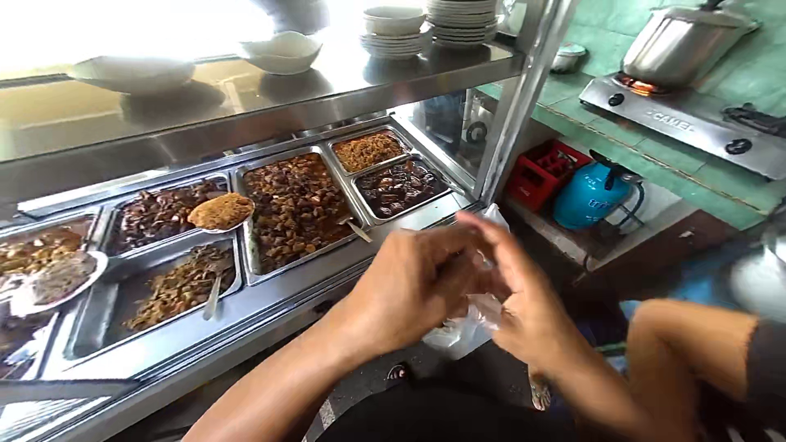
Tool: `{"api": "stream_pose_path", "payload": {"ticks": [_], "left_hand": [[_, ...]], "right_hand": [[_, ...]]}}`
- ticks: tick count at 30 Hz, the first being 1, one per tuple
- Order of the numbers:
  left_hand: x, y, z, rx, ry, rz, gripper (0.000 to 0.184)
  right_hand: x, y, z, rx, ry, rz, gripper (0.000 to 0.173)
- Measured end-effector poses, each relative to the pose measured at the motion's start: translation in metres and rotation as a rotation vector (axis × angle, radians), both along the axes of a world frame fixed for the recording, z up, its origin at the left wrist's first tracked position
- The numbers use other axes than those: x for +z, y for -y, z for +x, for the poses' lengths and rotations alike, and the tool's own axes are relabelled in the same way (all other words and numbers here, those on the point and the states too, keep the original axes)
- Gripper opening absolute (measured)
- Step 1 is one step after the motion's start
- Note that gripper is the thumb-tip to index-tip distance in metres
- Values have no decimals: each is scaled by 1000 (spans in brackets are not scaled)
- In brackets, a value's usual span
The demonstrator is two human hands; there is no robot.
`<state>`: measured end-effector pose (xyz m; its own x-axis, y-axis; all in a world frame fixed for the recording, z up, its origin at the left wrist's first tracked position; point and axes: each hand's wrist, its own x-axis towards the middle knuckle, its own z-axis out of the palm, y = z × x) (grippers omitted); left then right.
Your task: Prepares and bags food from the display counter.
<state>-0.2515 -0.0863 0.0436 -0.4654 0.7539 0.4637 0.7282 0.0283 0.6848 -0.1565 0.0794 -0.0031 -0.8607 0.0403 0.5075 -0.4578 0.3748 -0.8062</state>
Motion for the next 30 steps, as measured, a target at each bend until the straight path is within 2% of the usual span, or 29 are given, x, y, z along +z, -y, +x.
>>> {"api": "stream_pose_path", "payload": {"ticks": [4, 7, 9, 11, 14, 16, 18, 19, 23, 28, 30], "left_hand": [[-20, 33, -13, 1, -98, 5, 14], [-46, 59, -30, -32, -115, 95, 18], [-76, 77, -43, -43, -38, 207, 25], [-123, 93, -56, 10, 221, 307, 40], [-205, 107, -71, 200, 778, 372, 73], [-240, 105, -69, 135, 1155, 453, 96], [-245, 93, -61, -55, 1498, 610, 107], [-242, 85, -59, -151, 1613, 679, 105], [-225, 54, -56, -383, 1858, 847, 101], [-202, 38, -60, -362, 1942, 839, 101], [-193, 34, -60, -235, 1884, 729, 101]], "right_hand": [[-26, 29, -20, -13, 21, -68, 25], [-34, 47, -35, -59, 9, -46, 14], [-37, 58, -45, -63, 31, -57, 11], [-35, 66, -53, -15, 46, -111, 9], [-24, 71, -63, 58, 21, -157, 7], [-15, 73, -69, 93, -7, -193, 7], [-6, 76, -74, 104, -24, -267, 9], [-2, 78, -78, 100, -34, -303, 9], [9, 79, -94, 12, -31, -424, 10], [17, 51, -105, -77, -48, -432, 13], [19, 39, -99, -91, -50, -407, 13]]}}
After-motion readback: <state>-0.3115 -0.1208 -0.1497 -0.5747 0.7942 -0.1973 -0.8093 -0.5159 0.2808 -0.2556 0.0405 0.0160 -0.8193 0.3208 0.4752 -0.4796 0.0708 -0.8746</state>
